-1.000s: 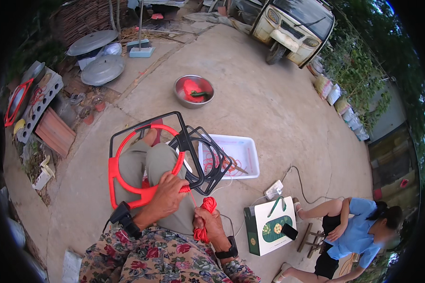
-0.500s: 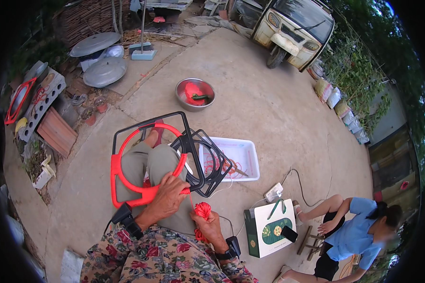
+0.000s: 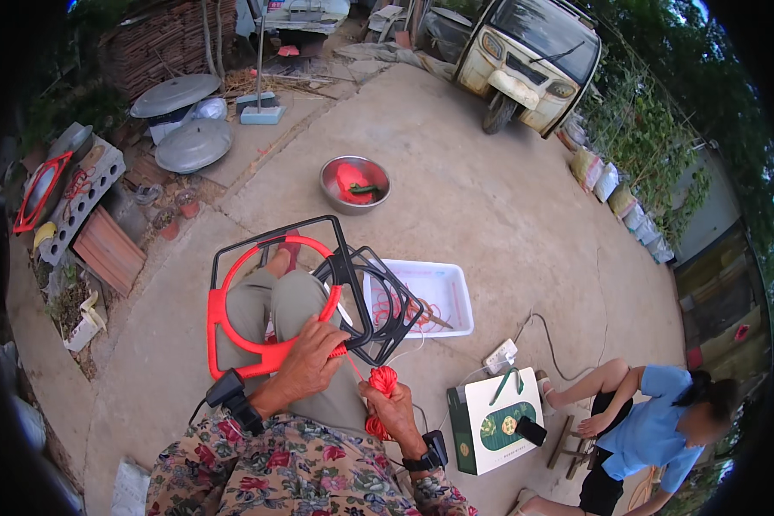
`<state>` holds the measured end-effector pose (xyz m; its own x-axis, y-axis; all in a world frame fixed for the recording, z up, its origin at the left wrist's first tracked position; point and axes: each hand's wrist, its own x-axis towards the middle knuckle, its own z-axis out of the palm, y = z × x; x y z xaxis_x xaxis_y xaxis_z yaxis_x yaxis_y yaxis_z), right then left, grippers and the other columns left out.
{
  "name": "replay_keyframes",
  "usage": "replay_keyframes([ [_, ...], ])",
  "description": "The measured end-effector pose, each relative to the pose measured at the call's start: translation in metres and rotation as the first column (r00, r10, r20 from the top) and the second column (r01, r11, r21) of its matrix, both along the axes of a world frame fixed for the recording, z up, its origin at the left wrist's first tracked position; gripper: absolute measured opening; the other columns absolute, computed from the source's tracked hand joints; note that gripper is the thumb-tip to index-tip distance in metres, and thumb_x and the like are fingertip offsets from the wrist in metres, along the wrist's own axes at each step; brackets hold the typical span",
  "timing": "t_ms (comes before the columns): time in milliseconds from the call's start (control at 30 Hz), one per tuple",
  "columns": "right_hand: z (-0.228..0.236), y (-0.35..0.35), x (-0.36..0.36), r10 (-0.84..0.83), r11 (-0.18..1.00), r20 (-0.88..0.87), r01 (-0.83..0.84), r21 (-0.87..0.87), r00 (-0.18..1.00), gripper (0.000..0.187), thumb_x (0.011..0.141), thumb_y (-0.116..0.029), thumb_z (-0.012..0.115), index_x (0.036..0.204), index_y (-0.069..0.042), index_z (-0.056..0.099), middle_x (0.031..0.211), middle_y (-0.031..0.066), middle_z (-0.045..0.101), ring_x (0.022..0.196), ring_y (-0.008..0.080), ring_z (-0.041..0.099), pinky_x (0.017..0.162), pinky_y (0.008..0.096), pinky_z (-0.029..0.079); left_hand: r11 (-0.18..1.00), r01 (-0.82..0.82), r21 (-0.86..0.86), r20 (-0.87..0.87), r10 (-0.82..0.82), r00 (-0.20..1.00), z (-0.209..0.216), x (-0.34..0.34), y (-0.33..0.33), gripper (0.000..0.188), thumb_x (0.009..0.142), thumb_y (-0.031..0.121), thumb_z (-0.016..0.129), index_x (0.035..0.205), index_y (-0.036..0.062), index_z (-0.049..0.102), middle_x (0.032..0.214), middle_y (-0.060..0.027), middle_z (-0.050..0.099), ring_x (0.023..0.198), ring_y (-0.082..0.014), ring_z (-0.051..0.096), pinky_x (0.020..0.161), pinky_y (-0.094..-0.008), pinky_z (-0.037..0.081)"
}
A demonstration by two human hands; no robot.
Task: Untangling and winding a red rope from a black plastic frame.
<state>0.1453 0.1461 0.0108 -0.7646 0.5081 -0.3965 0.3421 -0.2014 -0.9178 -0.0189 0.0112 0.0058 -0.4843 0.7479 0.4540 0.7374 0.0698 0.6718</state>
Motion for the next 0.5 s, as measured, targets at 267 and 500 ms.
replay_keyframes([
  [267,0.011,0.019,0.005,0.010,0.996,0.003,-0.010,0.090,1.000,0.018,0.089,-0.015,0.072,0.075,-0.007,0.065,0.059,-0.0031,0.057,0.050,0.0055,0.049,0.048,0.0233,0.039,0.994,0.096,0.055,0.003,-0.096,0.995,0.014,0.005,0.016,0.037,0.080,-0.002,0.060,0.117,-0.0019,0.054,0.117,-0.0169,0.053,0.112,-0.0353,0.054,0.095,-0.0429,0.046],
  [500,0.025,0.042,0.002,-0.041,0.934,-0.040,0.052,0.353,0.998,0.026,0.088,-0.016,0.073,0.110,-0.002,0.066,0.071,-0.0040,0.053,0.061,0.0052,0.048,0.056,0.0230,0.042,0.992,0.126,0.017,0.245,-0.126,0.961,0.011,0.000,0.021,0.037,0.079,-0.009,0.054,0.115,-0.0007,0.054,0.119,-0.0170,0.053,0.110,-0.0363,0.056,0.094,-0.0436,0.047],
])
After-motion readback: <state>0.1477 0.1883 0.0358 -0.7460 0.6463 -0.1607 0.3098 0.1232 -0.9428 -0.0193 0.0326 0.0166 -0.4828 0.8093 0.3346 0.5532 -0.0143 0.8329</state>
